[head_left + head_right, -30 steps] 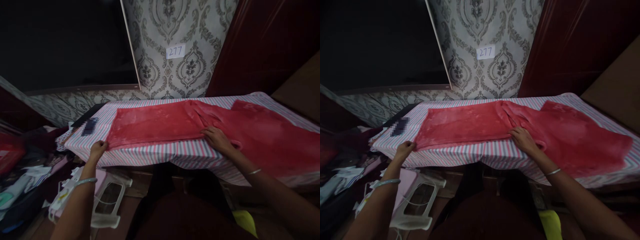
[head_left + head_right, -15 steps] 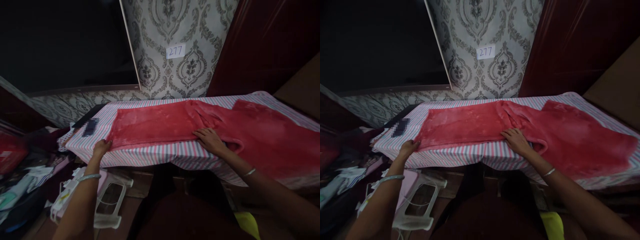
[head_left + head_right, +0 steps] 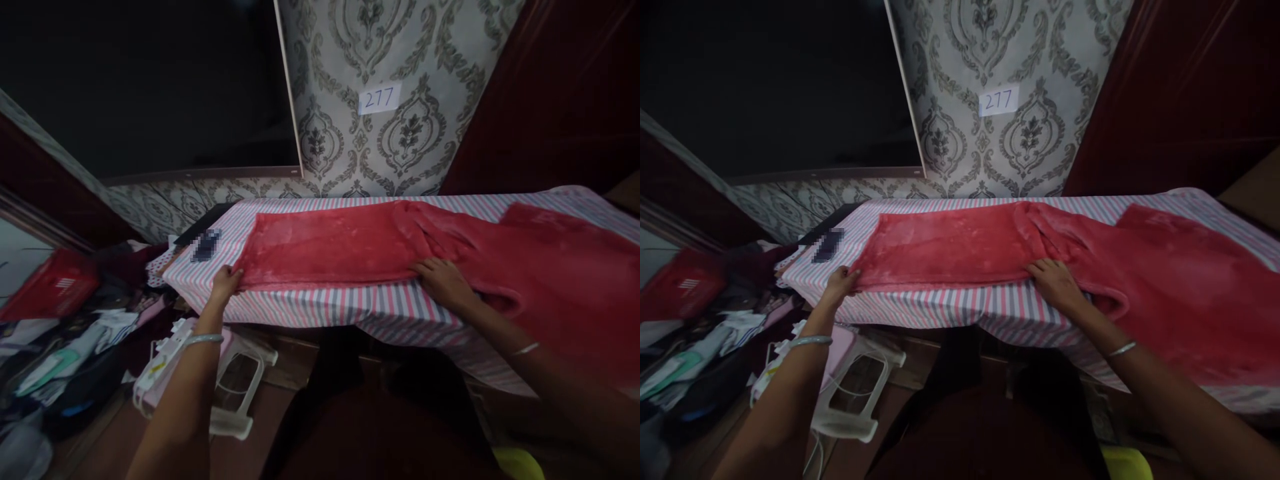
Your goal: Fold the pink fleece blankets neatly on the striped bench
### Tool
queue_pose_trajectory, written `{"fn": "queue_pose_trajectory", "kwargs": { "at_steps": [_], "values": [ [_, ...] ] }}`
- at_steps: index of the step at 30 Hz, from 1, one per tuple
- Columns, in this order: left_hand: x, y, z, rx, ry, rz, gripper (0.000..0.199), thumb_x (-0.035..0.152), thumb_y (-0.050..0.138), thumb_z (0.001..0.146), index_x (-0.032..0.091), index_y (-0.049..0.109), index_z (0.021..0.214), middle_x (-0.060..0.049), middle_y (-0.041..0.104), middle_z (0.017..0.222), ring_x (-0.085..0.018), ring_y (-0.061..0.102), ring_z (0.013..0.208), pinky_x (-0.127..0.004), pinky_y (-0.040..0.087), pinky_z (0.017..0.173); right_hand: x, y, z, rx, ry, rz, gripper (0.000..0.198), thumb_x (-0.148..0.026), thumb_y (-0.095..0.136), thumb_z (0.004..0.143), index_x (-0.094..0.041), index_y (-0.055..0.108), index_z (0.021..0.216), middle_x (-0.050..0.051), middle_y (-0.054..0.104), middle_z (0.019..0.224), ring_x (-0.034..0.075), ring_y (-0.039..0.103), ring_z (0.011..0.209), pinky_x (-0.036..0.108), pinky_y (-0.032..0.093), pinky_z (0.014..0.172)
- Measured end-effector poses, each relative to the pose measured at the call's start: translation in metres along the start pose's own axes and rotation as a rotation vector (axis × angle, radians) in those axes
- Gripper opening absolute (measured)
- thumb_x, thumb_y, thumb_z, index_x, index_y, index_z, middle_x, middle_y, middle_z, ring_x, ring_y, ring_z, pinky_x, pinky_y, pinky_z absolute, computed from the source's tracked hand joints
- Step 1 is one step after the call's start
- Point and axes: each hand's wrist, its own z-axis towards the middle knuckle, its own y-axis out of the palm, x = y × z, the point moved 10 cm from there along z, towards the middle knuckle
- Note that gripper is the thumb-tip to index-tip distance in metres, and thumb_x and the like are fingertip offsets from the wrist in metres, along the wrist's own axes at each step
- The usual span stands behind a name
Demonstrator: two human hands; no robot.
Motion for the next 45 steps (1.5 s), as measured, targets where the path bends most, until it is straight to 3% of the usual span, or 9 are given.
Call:
{"fn": "queue_pose_trajectory", "kwargs": {
  "at_steps": [6, 10, 14, 19, 24, 28, 37, 41, 45],
  "values": [
    [-0.006, -0.006, 0.001, 0.019, 0.024, -0.099, 0.016, 0.029, 0.062, 0.076, 0.021, 0.049, 0.081, 0.008, 0.046, 0.059, -0.010, 0.048, 0.047, -0.021, 0.043, 0.045, 0.010, -0.019, -0.005, 0.125, -0.014, 0.105, 0.038, -0.011, 0.042, 0.091, -0.021, 0.072, 0.113, 0.011, 0.072, 0.112, 0.028, 0.063, 0.103, 0.042, 0.048, 0.086],
    [-0.007, -0.005, 0.000, -0.026, 0.047, -0.119, 0.024, 0.031, 0.069, 0.067, 0.022, 0.049, 0.076, 0.008, 0.047, 0.056, -0.010, 0.045, 0.046, -0.020, 0.037, 0.042, 0.006, -0.009, -0.009, 0.037, -0.021, 0.066, 0.036, -0.013, 0.045, 0.089, -0.021, 0.073, 0.109, 0.011, 0.073, 0.106, 0.028, 0.064, 0.098, 0.044, 0.047, 0.086],
    [-0.004, -0.002, -0.003, -0.093, 0.062, -0.156, 0.033, 0.042, 0.074, 0.061, 0.021, 0.053, 0.077, 0.007, 0.049, 0.057, -0.010, 0.046, 0.048, -0.021, 0.038, 0.042, -0.009, -0.017, -0.001, 0.038, -0.016, 0.098, 0.032, -0.030, 0.053, 0.092, -0.019, 0.071, 0.116, 0.013, 0.072, 0.111, 0.031, 0.063, 0.103, 0.047, 0.048, 0.089],
    [-0.005, 0.000, -0.004, -0.128, 0.056, -0.190, 0.044, 0.056, 0.075, 0.058, 0.019, 0.061, 0.078, 0.005, 0.052, 0.060, -0.011, 0.047, 0.052, -0.022, 0.039, 0.045, -0.062, -0.023, 0.037, 0.047, -0.061, 0.292, 0.033, -0.029, 0.051, 0.098, -0.018, 0.068, 0.124, 0.014, 0.070, 0.117, 0.029, 0.063, 0.107, 0.043, 0.051, 0.091],
    [-0.012, 0.003, 0.000, -0.127, 0.025, -0.178, 0.045, 0.060, 0.076, 0.059, 0.018, 0.062, 0.071, 0.003, 0.053, 0.056, -0.013, 0.050, 0.051, -0.025, 0.040, 0.048, -0.136, 0.002, 0.082, -0.008, -0.176, 0.406, 0.035, -0.024, 0.059, 0.095, -0.020, 0.066, 0.129, 0.014, 0.068, 0.121, 0.029, 0.061, 0.109, 0.043, 0.051, 0.092],
    [-0.017, 0.004, 0.003, -0.116, 0.016, -0.173, 0.039, 0.055, 0.073, 0.062, 0.019, 0.060, 0.067, 0.003, 0.052, 0.053, -0.013, 0.050, 0.049, -0.025, 0.041, 0.048, -0.168, 0.023, 0.101, -0.068, -0.249, 0.401, 0.037, -0.021, 0.063, 0.093, -0.020, 0.067, 0.129, 0.013, 0.068, 0.118, 0.028, 0.059, 0.108, 0.041, 0.050, 0.089],
    [-0.020, 0.008, 0.003, -0.140, 0.032, -0.213, 0.039, 0.054, 0.075, 0.059, 0.020, 0.056, 0.061, 0.005, 0.048, 0.049, -0.011, 0.045, 0.046, -0.024, 0.036, 0.047, -0.167, 0.023, 0.096, 0.078, -0.306, 0.359, 0.037, -0.005, 0.045, 0.097, -0.018, 0.072, 0.119, 0.011, 0.070, 0.099, 0.024, 0.059, 0.092, 0.035, 0.047, 0.079],
    [-0.019, 0.009, 0.001, -0.150, 0.051, -0.233, 0.039, 0.052, 0.076, 0.054, 0.021, 0.053, 0.059, 0.006, 0.047, 0.049, -0.010, 0.042, 0.047, -0.024, 0.034, 0.047, -0.171, 0.027, 0.088, 0.036, -0.315, 0.330, 0.035, -0.005, 0.047, 0.095, -0.019, 0.074, 0.113, 0.010, 0.068, 0.094, 0.024, 0.057, 0.089, 0.035, 0.045, 0.077],
    [-0.019, 0.009, 0.002, -0.157, 0.051, -0.234, 0.036, 0.048, 0.075, 0.052, 0.022, 0.051, 0.056, 0.005, 0.046, 0.048, -0.010, 0.040, 0.047, -0.023, 0.032, 0.046, -0.179, 0.023, 0.096, -0.024, -0.274, 0.342, 0.023, -0.018, 0.053, 0.097, -0.018, 0.074, 0.107, 0.011, 0.066, 0.096, 0.025, 0.055, 0.093, 0.037, 0.043, 0.079]
  ]
}}
